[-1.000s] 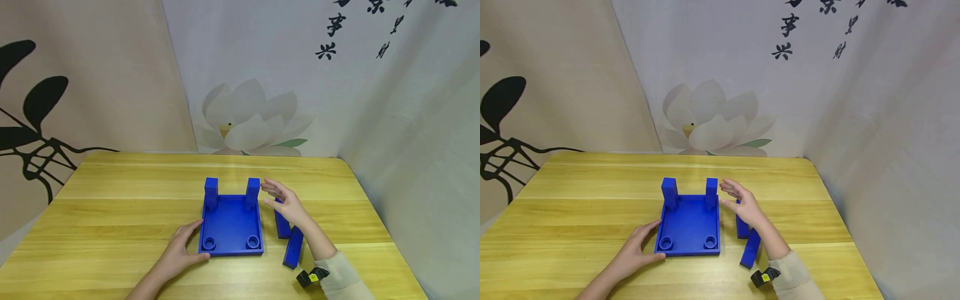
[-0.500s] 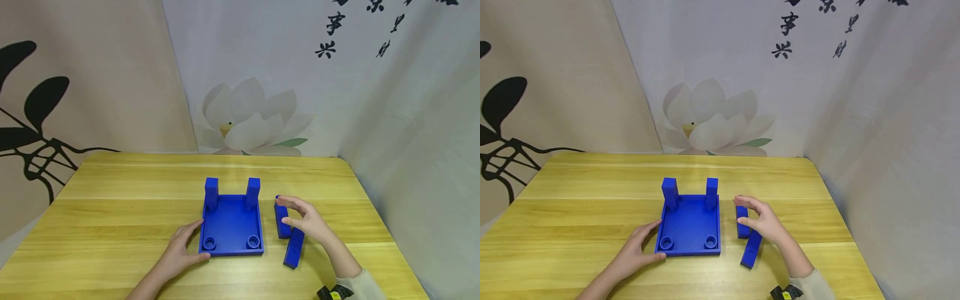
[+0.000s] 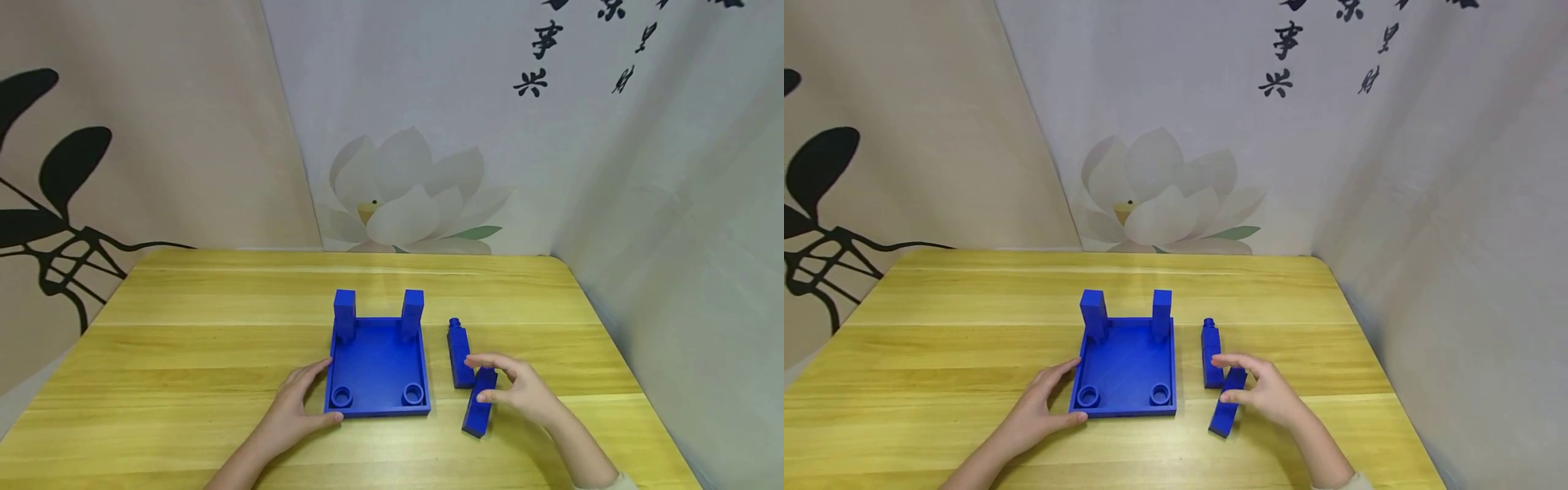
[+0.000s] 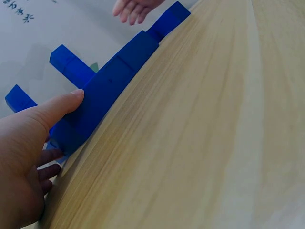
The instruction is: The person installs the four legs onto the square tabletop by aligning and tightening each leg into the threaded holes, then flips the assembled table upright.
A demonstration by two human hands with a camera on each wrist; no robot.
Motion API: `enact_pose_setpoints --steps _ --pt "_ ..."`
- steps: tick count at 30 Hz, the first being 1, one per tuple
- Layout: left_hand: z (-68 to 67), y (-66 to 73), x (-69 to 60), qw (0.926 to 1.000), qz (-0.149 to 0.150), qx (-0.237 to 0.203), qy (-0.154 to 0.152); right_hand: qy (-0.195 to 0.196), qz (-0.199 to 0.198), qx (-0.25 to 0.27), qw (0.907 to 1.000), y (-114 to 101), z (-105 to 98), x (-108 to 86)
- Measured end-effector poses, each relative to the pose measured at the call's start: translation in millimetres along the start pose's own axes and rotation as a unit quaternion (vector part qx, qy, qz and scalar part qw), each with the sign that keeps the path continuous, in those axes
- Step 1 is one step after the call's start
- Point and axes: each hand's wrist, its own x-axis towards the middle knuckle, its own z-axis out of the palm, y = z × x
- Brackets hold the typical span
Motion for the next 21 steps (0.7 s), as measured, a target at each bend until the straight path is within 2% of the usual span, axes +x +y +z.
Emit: enact_pose_setpoints --steps 3,11,15,21 --pt "0.8 -1.2 0.1 1.0 0.002 0.001 0.002 -0.006 0.017 -0.011 0.9998 2 1 -8.6" --pt "1.0 -1.4 0.8 1.0 0.002 0.002 0.002 -0.035 0.017 -0.072 0.9967 3 1 -26.0" --pt "0.7 -1.3 0.9 1.0 -0.004 0.001 -0.003 -0.039 -0.005 -0.085 0.9956 5 1 -29.8" --pt "2.0 -2.5 0.7 1.0 -0.005 0.004 -0.003 -0.054 -0.04 -0.07 0.9953 12 3 -32.7"
